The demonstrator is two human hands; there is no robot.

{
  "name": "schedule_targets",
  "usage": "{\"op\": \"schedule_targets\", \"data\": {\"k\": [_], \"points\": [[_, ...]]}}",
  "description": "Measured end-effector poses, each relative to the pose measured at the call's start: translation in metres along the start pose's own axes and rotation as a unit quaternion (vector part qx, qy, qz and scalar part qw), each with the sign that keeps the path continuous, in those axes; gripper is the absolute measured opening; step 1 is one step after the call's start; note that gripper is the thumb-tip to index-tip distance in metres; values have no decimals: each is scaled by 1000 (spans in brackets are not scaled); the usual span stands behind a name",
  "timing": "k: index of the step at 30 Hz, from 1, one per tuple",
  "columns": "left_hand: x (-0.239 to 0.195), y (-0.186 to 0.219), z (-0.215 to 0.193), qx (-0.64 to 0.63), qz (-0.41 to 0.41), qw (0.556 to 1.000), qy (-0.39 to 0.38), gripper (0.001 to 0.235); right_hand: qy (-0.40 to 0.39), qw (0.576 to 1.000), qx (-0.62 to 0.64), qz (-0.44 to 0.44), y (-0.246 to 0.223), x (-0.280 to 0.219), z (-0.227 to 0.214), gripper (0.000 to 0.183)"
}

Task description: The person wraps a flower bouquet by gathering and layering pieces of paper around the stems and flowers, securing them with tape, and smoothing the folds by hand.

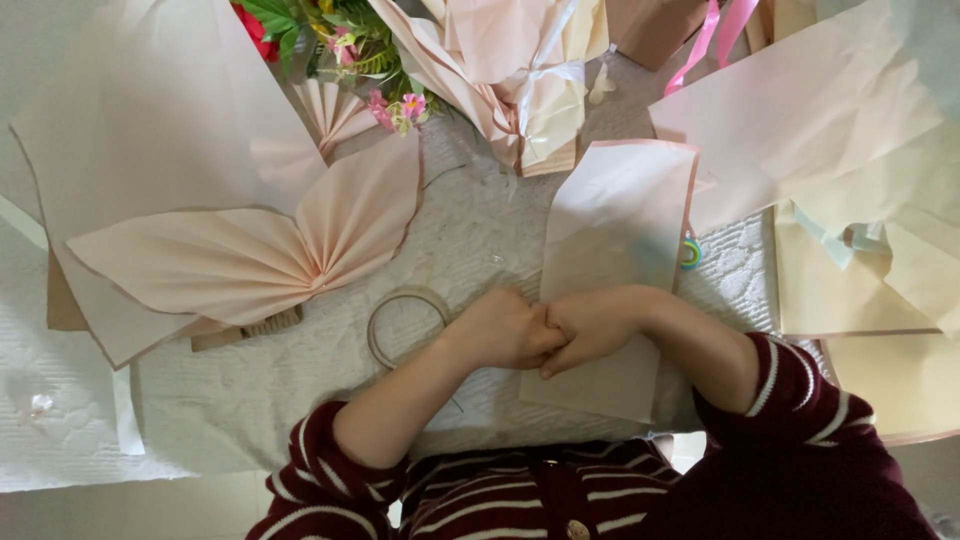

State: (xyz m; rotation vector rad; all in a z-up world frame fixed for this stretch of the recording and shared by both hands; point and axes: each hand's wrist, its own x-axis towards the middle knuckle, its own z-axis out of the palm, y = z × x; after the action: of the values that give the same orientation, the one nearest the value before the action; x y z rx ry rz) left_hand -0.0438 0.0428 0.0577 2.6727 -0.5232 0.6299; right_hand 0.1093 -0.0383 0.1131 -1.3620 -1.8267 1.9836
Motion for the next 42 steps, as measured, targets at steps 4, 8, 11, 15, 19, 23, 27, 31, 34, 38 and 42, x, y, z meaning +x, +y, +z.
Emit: {"op": "schedule_targets", "data": {"k": [4,8,11,15,19,23,27,31,34,38,42], "points": [[-5,-1,10,1,-1,1000,3,20,9,999,-17,38,0,-2,2,42],[-5,0,10,6,-5,1000,6,19,6,999,-6,46,-5,-2,2,44],[-4,-1,8,5,-1,1000,6,17,11,999,-10,46,-3,-2,4,44],[-9,-2,18,-4,-15,1000,-1,19,8,1000,-13,19,-5,-3,0,36],[-8,-1,12,-5,-8,1000,26,22,14,999,-9,39,-3,-7,1,42],[-8,-6,12,6,-17,1000,22,20,2,1000,-26,12,2,-7,1,36],[-7,-7,13,18,-37,999,16,19,13,999,-28,29,2,-5,2,43],[-5,-7,14,38,-57,998,14,18,-1,999,-35,15,4,-1,4,46],[-5,-7,16,44,-63,997,5,17,-10,999,-26,23,1,-5,1,45],[-4,-5,20,48,-71,996,-10,16,0,999,-2,38,4,-7,2,45],[-3,-3,21,65,-69,995,-23,15,-4,1000,-1,-11,-7,-3,4,43]]}}
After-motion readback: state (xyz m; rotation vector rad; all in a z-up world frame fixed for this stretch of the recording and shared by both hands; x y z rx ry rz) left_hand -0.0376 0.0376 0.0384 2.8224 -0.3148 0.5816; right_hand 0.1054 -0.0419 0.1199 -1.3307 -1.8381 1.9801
